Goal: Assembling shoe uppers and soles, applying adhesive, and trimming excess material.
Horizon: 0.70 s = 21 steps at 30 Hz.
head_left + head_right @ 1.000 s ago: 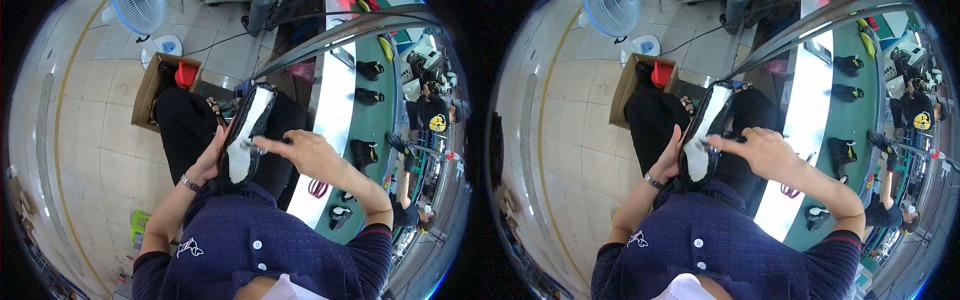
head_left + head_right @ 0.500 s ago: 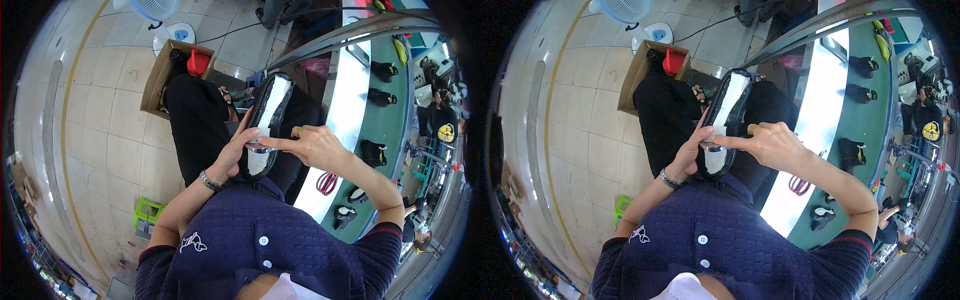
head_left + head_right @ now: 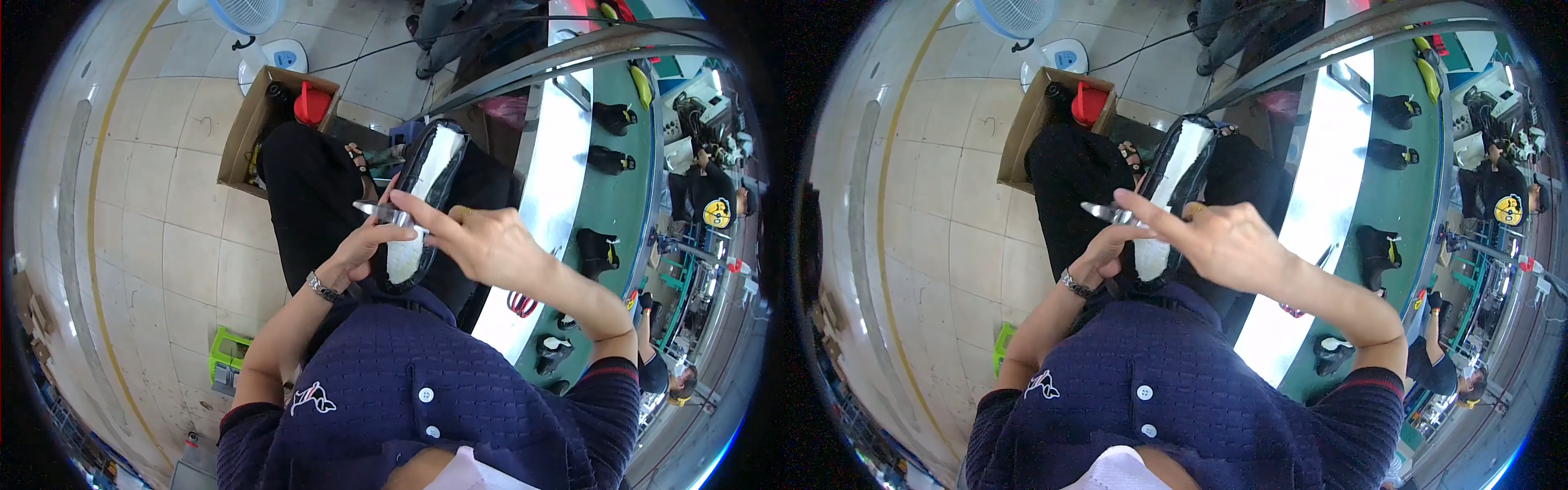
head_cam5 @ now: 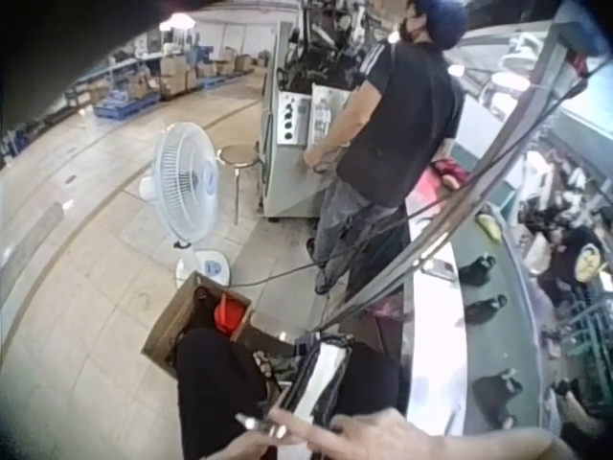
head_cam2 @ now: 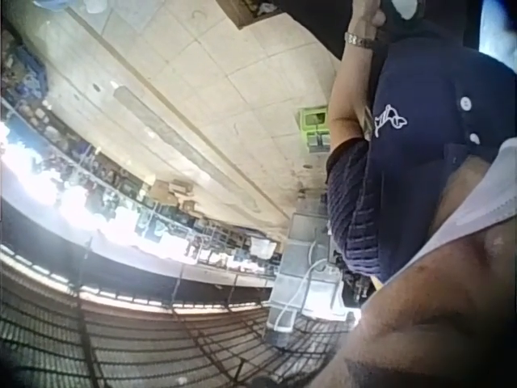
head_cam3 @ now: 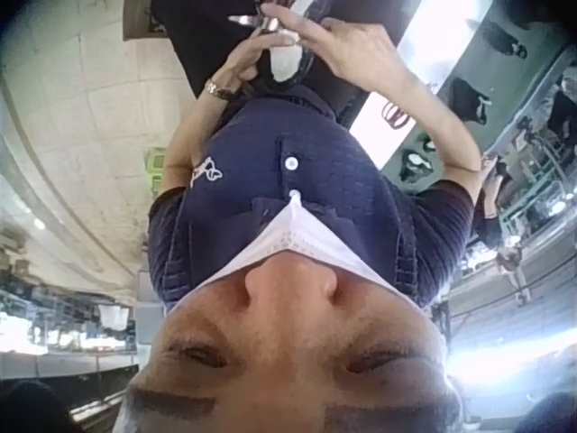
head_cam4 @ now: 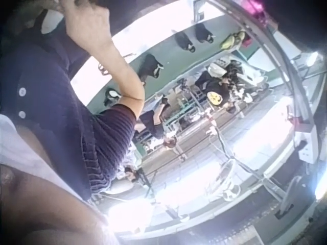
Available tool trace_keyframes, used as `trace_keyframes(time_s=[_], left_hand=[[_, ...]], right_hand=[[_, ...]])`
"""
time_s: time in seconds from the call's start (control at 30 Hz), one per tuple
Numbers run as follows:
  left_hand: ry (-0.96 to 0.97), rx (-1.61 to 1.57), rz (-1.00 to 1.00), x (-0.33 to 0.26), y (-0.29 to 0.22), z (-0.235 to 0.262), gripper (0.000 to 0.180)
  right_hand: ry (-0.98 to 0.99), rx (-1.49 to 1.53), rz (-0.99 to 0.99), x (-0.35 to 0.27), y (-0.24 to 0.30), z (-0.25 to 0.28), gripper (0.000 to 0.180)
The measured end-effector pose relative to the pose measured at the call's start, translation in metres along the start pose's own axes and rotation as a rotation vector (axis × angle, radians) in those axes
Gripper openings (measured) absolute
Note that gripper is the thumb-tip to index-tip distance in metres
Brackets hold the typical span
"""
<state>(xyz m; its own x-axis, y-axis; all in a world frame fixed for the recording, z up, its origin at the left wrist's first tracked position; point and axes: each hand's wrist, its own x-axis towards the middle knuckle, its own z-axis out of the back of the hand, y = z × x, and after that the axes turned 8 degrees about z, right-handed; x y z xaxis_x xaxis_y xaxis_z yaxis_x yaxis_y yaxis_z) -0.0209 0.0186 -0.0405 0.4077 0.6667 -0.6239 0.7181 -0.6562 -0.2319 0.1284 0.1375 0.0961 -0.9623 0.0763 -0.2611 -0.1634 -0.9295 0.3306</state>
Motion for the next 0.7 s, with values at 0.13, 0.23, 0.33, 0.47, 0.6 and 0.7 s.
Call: trace_keyframes(time_s=[0.13,0.23,0.33,0.47,0.6,0.7], left_hand=[[0.073,0.037,-0.001,0.004,0.001,0.004,0.101],[0.102,-0.068,-0.008,0.007,0.005,0.012,0.098],[0.055,-0.069,-0.018,0.002,0.003,0.005,0.096],[0.14,-0.049,-0.052,0.01,0.018,0.019,0.081],[0.316,-0.408,0.078,0.003,0.023,0.029,0.056],[0.186,-0.214,-0.044,0.003,0.031,0.015,0.056]], right_hand=[[0.067,0.016,-0.108,0.0,0.002,-0.018,0.068],[0.055,-0.137,-0.155,0.002,-0.009,-0.008,0.074],[-0.227,-0.036,-0.047,-0.001,-0.008,-0.004,0.069],[0.026,0.112,-0.207,-0.002,-0.019,-0.021,0.065],[-0.027,0.04,-0.232,0.001,-0.013,0.005,0.067],[-0.092,0.126,-0.209,-0.003,-0.015,-0.009,0.067]])
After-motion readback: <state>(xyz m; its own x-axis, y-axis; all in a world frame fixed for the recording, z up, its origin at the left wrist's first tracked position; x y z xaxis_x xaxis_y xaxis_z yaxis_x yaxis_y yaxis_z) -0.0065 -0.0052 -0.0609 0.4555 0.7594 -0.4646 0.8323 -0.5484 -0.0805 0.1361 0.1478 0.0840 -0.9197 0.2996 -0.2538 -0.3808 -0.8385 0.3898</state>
